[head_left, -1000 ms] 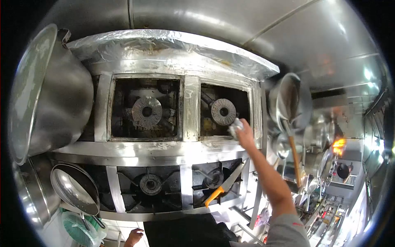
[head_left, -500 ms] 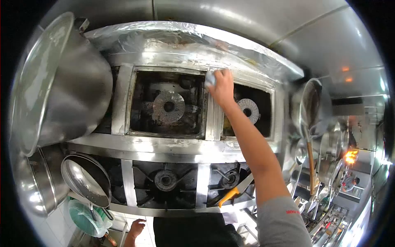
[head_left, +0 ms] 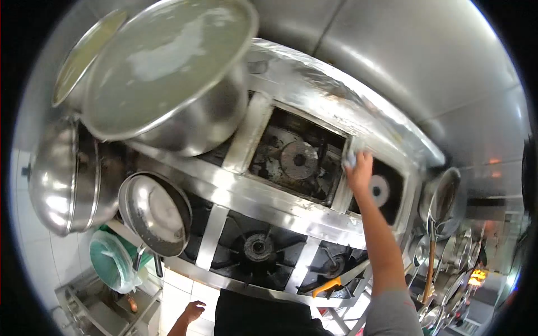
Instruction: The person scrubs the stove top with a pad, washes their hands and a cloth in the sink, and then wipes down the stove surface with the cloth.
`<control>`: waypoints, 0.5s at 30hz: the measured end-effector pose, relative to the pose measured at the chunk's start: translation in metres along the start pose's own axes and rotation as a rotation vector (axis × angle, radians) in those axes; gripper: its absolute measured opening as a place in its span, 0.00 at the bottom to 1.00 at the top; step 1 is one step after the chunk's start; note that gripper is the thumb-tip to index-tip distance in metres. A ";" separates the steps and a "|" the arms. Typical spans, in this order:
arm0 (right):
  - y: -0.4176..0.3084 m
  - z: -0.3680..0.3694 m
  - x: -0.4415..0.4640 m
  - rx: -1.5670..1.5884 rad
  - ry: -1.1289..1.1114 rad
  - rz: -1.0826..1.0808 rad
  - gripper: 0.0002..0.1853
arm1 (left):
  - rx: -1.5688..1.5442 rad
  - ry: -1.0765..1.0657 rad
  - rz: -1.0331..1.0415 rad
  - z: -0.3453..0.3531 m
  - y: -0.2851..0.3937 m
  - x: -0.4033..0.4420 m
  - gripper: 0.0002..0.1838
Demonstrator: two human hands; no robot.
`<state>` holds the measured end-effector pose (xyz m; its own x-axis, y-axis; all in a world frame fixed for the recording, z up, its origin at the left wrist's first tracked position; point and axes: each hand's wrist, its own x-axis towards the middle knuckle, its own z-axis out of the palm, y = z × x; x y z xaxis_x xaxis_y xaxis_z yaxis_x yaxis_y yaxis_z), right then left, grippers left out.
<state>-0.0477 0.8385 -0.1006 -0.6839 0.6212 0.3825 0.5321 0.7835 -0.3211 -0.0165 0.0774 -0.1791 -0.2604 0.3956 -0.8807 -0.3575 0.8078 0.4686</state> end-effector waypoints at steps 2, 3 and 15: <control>-0.028 -0.024 -0.048 0.007 -0.122 0.018 0.20 | -0.100 -0.001 -0.108 0.001 -0.016 -0.017 0.11; -0.037 -0.032 -0.069 -0.011 -0.155 0.018 0.19 | -0.173 -0.011 -0.204 -0.001 -0.022 -0.021 0.11; -0.245 0.059 -0.044 0.333 -0.153 -0.017 0.20 | 0.254 0.051 0.178 -0.059 -0.117 -0.026 0.11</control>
<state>-0.1769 0.6182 -0.0897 -0.7715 0.5788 0.2642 0.3455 0.7299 -0.5899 -0.0208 -0.0529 -0.2073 -0.3457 0.5237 -0.7786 -0.0681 0.8136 0.5775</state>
